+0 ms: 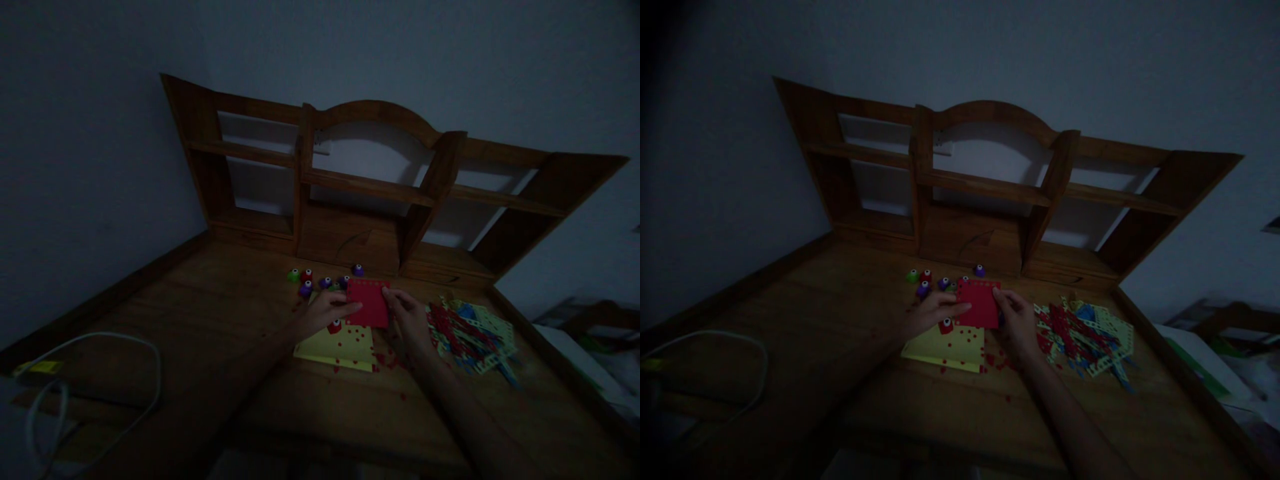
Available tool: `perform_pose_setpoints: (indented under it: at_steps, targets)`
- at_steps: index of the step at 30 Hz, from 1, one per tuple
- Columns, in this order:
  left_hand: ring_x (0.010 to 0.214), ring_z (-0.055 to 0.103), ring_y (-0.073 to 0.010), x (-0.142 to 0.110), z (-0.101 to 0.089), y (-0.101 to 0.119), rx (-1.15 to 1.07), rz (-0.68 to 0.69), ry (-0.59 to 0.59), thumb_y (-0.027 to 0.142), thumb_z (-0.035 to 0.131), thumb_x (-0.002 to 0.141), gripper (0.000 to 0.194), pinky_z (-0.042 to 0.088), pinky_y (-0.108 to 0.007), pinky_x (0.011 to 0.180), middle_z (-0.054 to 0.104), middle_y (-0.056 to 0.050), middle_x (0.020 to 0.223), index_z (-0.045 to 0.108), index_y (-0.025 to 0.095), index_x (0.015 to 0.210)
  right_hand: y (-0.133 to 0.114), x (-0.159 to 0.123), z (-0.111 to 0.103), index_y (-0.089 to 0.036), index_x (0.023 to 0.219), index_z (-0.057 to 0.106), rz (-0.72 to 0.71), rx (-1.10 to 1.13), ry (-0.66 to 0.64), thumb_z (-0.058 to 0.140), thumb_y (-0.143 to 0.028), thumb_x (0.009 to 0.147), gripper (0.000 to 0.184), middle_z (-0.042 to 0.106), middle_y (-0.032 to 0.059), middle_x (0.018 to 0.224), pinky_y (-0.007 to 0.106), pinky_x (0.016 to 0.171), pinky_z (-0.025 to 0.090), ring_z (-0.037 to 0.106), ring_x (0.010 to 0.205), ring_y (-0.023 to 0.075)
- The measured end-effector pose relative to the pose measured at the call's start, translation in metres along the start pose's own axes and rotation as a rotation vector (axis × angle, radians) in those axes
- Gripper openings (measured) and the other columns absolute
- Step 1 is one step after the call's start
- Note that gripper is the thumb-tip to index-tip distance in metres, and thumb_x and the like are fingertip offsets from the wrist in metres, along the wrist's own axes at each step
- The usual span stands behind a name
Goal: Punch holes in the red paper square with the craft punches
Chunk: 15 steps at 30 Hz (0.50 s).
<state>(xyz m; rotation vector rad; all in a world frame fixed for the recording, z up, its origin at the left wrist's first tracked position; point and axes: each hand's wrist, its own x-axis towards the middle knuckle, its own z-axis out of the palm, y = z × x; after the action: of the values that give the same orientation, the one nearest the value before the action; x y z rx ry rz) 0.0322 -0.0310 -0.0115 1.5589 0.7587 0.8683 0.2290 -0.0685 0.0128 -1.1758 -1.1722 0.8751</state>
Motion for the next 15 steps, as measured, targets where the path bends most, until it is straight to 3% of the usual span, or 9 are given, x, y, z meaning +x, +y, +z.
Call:
perform_pose_setpoints:
  at_steps: [4, 9, 11, 13, 15]
  targets:
    - [0.062, 0.053, -0.0130, -0.002, 0.002, -0.001, 0.211, 0.036, -0.045, 0.058, 0.062, 0.073, 0.049, 0.038, -0.022, 0.056, 0.065, -0.005, 0.073, 0.070, 0.010, 0.078, 0.001, -0.001, 0.000, -0.018, 0.080, 0.069, 0.005, 0.000, -0.008, 0.065, -0.047, 0.078, 0.029, 0.069, 0.0020, 0.077, 0.024, 0.062, 0.045, 0.060, 0.068, 0.0153]
    - [0.052, 0.043, -0.0095, -0.001, 0.000, -0.002, 0.303, 0.003, -0.006, 0.061, 0.060, 0.072, 0.052, 0.030, -0.021, 0.049, 0.054, -0.001, 0.058, 0.066, 0.010, 0.069, -0.001, 0.011, -0.016, -0.017, 0.083, 0.070, -0.067, -0.088, 0.194, 0.058, -0.052, 0.080, 0.037, 0.068, 0.0043, 0.075, 0.025, 0.062, 0.046, 0.060, 0.069, 0.0168]
    - [0.050, 0.040, -0.0087, 0.001, -0.001, -0.003, 0.276, -0.032, 0.013, 0.062, 0.062, 0.069, 0.053, 0.028, -0.021, 0.047, 0.051, 0.000, 0.056, 0.063, 0.009, 0.065, 0.000, 0.027, -0.030, -0.017, 0.083, 0.070, -0.141, -0.161, 0.208, 0.058, -0.053, 0.080, 0.038, 0.069, 0.0054, 0.078, 0.027, 0.065, 0.047, 0.062, 0.071, 0.0181]
    - [0.048, 0.038, -0.0083, 0.002, -0.001, -0.004, 0.236, -0.061, 0.012, 0.063, 0.064, 0.067, 0.053, 0.027, -0.021, 0.046, 0.050, 0.001, 0.055, 0.062, 0.010, 0.064, 0.001, 0.047, -0.041, -0.017, 0.089, 0.069, -0.189, -0.273, 0.135, 0.054, -0.053, 0.081, 0.039, 0.070, 0.0062, 0.082, 0.029, 0.064, 0.048, 0.063, 0.071, 0.0192]
    - [0.047, 0.037, -0.0081, 0.002, -0.001, -0.004, 0.223, -0.070, 0.012, 0.064, 0.064, 0.065, 0.054, 0.026, -0.021, 0.044, 0.048, 0.001, 0.053, 0.061, 0.010, 0.062, 0.000, 0.069, -0.044, -0.016, 0.094, 0.067, -0.251, -0.519, -0.075, 0.045, -0.048, 0.086, 0.040, 0.070, 0.0075, 0.085, 0.030, 0.063, 0.049, 0.064, 0.070, 0.0194]
